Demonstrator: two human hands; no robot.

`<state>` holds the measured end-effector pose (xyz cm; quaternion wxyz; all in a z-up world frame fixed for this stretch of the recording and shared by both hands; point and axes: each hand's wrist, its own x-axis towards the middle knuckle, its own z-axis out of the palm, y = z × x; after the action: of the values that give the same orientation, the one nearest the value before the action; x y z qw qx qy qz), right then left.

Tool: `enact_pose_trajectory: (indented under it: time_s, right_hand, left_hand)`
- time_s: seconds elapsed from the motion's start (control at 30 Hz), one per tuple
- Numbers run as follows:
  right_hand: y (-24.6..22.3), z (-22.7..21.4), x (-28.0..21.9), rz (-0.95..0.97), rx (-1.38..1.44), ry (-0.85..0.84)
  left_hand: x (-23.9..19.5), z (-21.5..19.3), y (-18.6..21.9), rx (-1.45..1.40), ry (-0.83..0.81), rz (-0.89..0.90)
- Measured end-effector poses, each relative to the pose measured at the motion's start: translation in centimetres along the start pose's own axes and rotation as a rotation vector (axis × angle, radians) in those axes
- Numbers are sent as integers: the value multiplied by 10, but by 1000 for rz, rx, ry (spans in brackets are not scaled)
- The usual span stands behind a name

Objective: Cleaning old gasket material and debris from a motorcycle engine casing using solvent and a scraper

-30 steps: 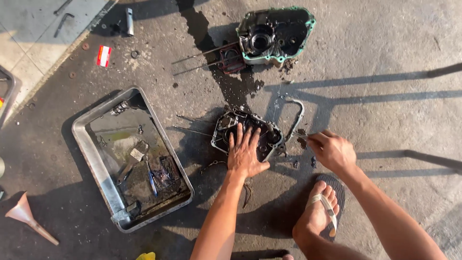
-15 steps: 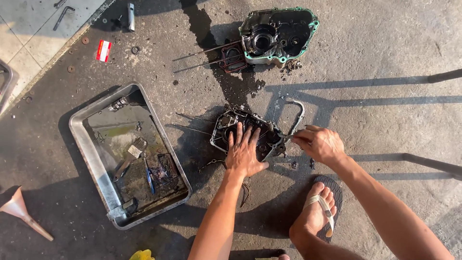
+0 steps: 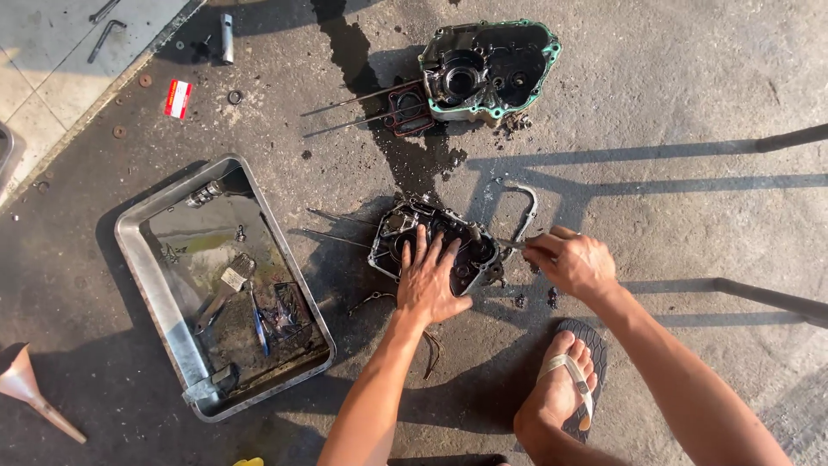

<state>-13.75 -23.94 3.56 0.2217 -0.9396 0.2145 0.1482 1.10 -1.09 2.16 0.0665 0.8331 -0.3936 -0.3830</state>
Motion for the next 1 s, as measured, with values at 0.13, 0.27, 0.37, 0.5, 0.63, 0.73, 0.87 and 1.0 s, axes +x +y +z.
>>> enact_pose_trajectory:
  time_s: [0.13,0.27,0.37,0.5,0.63,0.73,0.87,1.0]
  right_hand:
    - [27,11,-33,93,51,49]
    - [46,31,-65,81,232,135]
    - [50,36,-81,79,329,207]
    - [45,31,-95,108,454,289]
    - [49,53,-109,113,424,277]
    - [39,56,-108,97,348,165]
    - [32,50,-90,88,355,77]
    - [29,39,-83,94,274,-20]
  left_hand:
    - [-3,2,-4,11,-28,51]
    - [-6,-4,-2,45,-67,100]
    - [1,2,9,95,-115,213]
    - [27,-1,21,170,-185,359]
    - [38,0,20,274,-231,348]
    - [26,-2,34,269,-245,305]
    - [21,16,46,135,-90,167]
    - [19,34,44,192,8,144]
